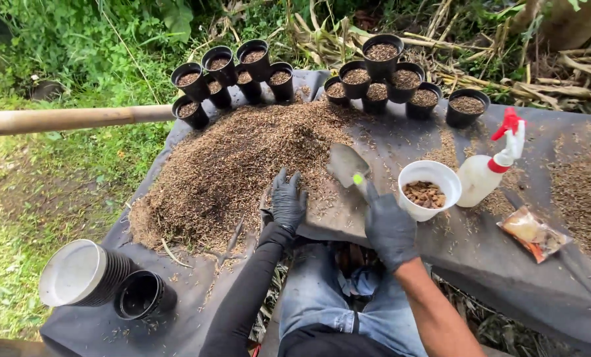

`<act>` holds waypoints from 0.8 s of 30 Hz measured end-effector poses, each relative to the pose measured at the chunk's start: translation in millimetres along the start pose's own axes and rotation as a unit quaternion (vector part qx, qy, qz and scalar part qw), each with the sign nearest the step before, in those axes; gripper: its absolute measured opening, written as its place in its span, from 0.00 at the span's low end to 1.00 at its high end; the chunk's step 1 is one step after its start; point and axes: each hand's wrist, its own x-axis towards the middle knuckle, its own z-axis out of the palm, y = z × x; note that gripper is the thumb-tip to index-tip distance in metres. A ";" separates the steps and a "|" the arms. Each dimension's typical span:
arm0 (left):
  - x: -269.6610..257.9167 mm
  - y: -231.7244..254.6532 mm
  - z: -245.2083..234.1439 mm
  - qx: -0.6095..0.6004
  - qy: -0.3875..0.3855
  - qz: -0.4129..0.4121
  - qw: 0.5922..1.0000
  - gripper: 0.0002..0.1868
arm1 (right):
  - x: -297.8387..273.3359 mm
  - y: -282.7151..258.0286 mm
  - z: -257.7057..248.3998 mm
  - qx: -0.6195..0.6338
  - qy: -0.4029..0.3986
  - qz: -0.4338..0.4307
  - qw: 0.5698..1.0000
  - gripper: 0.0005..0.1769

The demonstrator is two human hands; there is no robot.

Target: The person fills small black plastic pots with soil using a green-handled trowel. They scoop soil from a large pile on a table, place it into the pots, and arrange the filled pots in rows.

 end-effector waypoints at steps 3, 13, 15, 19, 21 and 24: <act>11.8 17.1 -28.7 0.021 -0.020 -0.021 0.999 0.30 | -11.9 12.1 16.5 -0.025 -0.001 0.011 1.000 0.29; 16.6 -10.7 9.0 -0.003 0.084 -0.041 0.996 0.24 | 58.0 -17.3 48.2 0.338 -0.183 0.190 0.903 0.34; 17.3 -8.0 6.3 -0.018 0.109 -0.030 0.993 0.24 | 65.1 -33.1 54.0 0.306 -0.137 0.197 0.921 0.31; 19.4 -11.4 8.7 -0.026 0.121 -0.029 0.992 0.24 | 64.5 -50.9 47.3 0.313 -0.073 0.159 0.934 0.24; 18.6 -13.0 9.6 -0.032 0.132 -0.024 0.990 0.25 | 71.4 -55.3 45.0 0.274 -0.037 0.131 0.952 0.23; 19.6 -11.5 8.3 -0.043 0.144 -0.023 0.988 0.24 | 103.1 -39.2 68.6 0.185 -0.076 0.153 0.968 0.37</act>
